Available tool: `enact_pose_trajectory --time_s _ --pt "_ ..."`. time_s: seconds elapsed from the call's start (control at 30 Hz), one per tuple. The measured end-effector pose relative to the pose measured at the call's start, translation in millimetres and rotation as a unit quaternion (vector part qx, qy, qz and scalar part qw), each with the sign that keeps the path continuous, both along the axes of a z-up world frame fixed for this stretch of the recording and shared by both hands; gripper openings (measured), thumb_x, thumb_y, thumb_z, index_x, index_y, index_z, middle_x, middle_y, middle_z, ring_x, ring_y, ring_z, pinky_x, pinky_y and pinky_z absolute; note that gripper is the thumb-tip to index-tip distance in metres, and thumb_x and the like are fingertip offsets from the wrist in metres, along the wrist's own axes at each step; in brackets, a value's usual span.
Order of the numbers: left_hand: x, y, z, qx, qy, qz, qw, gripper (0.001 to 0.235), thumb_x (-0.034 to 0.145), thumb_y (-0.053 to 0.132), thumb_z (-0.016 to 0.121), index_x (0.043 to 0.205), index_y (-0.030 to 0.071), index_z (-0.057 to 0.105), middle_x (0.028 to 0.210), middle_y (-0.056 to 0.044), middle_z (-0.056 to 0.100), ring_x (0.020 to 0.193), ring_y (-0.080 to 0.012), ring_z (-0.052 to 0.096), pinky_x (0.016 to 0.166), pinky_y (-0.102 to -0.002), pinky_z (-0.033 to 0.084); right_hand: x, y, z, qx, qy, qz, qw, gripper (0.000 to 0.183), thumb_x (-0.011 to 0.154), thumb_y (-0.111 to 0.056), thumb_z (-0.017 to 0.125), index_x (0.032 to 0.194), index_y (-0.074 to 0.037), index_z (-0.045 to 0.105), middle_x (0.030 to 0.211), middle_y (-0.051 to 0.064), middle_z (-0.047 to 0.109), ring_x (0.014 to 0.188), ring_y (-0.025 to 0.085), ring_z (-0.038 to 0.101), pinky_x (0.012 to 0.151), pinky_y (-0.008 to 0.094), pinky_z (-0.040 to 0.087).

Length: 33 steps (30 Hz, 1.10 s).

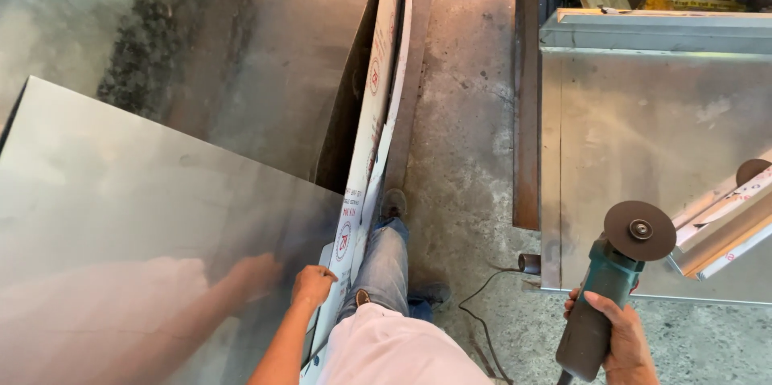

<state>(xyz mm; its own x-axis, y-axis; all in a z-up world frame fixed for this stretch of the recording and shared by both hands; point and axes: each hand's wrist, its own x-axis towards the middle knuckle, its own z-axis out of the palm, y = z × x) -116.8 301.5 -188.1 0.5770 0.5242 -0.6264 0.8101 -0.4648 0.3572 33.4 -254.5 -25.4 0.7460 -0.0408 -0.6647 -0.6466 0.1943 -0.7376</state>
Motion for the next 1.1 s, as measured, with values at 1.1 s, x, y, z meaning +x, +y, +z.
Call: enact_pose_trajectory --time_s 1.1 --pt "23.4 53.5 -43.2 -0.099 0.018 0.033 0.994 0.038 0.085 0.034 0.079 0.107 0.003 0.081 0.08 -0.014 0.08 0.062 -0.0212 0.074 0.051 -0.036 0.056 -52.7 -40.2 7.6 -0.011 0.01 -0.062 0.998 0.051 0.068 -0.022 0.083 0.108 0.002 0.062 0.083 0.013 0.066 0.068 0.028 0.069 0.06 0.043 0.059"
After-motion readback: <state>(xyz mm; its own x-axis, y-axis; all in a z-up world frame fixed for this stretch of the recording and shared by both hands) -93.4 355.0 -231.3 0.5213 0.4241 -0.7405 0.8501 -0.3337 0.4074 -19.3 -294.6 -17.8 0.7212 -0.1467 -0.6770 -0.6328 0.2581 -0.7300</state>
